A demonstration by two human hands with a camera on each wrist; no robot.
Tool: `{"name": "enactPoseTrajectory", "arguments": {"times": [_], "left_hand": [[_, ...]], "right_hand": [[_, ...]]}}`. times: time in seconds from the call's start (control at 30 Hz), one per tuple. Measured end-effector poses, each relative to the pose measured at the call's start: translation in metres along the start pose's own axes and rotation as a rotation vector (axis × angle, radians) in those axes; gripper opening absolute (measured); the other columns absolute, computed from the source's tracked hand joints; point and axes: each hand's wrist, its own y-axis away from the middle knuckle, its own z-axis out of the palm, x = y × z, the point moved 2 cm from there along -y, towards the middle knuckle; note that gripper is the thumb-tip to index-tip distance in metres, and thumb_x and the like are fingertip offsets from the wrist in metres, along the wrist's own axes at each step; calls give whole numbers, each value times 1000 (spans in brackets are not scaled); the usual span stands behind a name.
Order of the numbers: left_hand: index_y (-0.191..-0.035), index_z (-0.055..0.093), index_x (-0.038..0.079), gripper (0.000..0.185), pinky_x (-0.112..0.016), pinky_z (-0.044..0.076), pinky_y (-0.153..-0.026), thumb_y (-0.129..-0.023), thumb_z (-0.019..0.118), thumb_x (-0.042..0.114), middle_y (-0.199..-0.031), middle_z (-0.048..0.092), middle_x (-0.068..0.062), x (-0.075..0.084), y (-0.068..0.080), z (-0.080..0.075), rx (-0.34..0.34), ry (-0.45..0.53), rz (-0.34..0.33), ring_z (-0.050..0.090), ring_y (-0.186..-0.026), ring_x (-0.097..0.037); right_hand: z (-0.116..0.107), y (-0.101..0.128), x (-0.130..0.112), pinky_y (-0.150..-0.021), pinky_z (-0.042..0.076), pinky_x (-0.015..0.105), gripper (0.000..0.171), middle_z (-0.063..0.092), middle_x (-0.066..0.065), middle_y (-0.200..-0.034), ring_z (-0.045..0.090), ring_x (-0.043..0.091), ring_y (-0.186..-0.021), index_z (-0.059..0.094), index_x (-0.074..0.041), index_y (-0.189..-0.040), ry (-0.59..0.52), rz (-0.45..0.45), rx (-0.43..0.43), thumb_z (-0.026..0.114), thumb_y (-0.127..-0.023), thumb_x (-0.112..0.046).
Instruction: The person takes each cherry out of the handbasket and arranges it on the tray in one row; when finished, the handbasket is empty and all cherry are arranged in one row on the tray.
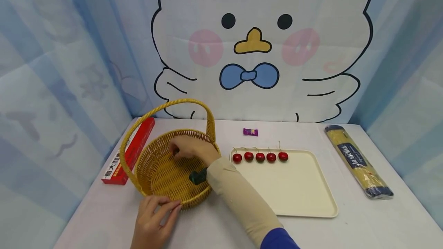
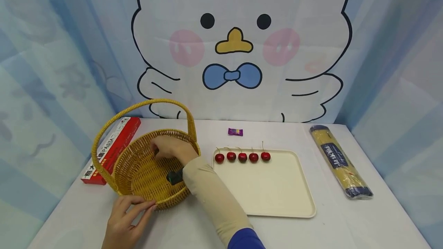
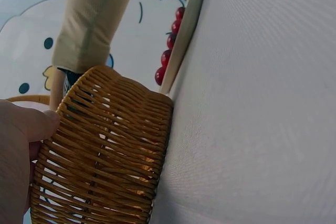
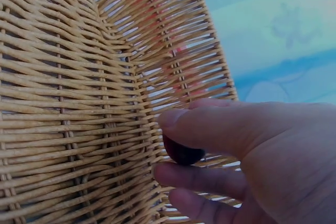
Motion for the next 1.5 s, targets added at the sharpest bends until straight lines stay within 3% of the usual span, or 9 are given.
{"name": "enactPoseTrajectory", "arguments": {"times": [0.3,0.63,0.8,1.0,1.23,1.5], "left_hand": [[-84,80,9,52,-27,35,-81,-102,51,49,-85,60,4,-2,1,1,10,0,13,50,-85,-14],[-85,80,7,56,-26,34,-82,-102,49,51,-86,60,3,-1,1,1,-25,7,-26,49,-87,-13],[-87,80,7,54,-26,34,-84,-102,50,50,-87,60,2,-1,1,0,-47,18,-36,49,-88,-14],[-87,80,7,43,-25,34,-84,-100,60,43,-88,60,2,-1,0,-1,-46,29,-37,49,-89,-14],[-86,79,7,49,-28,34,-82,-102,53,45,-87,61,1,-2,1,1,2,37,11,50,-86,-15],[-85,80,8,48,-29,34,-82,-102,54,45,-86,62,1,-3,1,3,49,41,26,50,-86,-16]], "right_hand": [[-13,23,-9,-87,48,20,24,51,2,-124,54,9,-101,68,-14,-120,-2,-33,77,68,-97,-16],[-28,56,-10,-98,49,23,41,54,2,-129,58,12,-116,54,-17,-137,-52,-47,213,65,-98,-15],[-33,76,-8,-98,49,22,38,54,2,-130,58,11,-115,56,-14,-134,-61,-59,262,66,-97,-15],[-38,100,-8,-95,50,23,32,52,4,-128,56,12,-108,61,-14,-129,-81,-83,325,66,-97,-15],[-43,124,-5,-95,52,26,32,55,3,-124,58,12,-107,64,-13,-126,-79,-127,421,67,-95,-9],[-41,157,11,-82,57,35,31,54,6,-122,58,15,-96,66,-9,-123,-141,-109,492,68,-93,-3]]}}
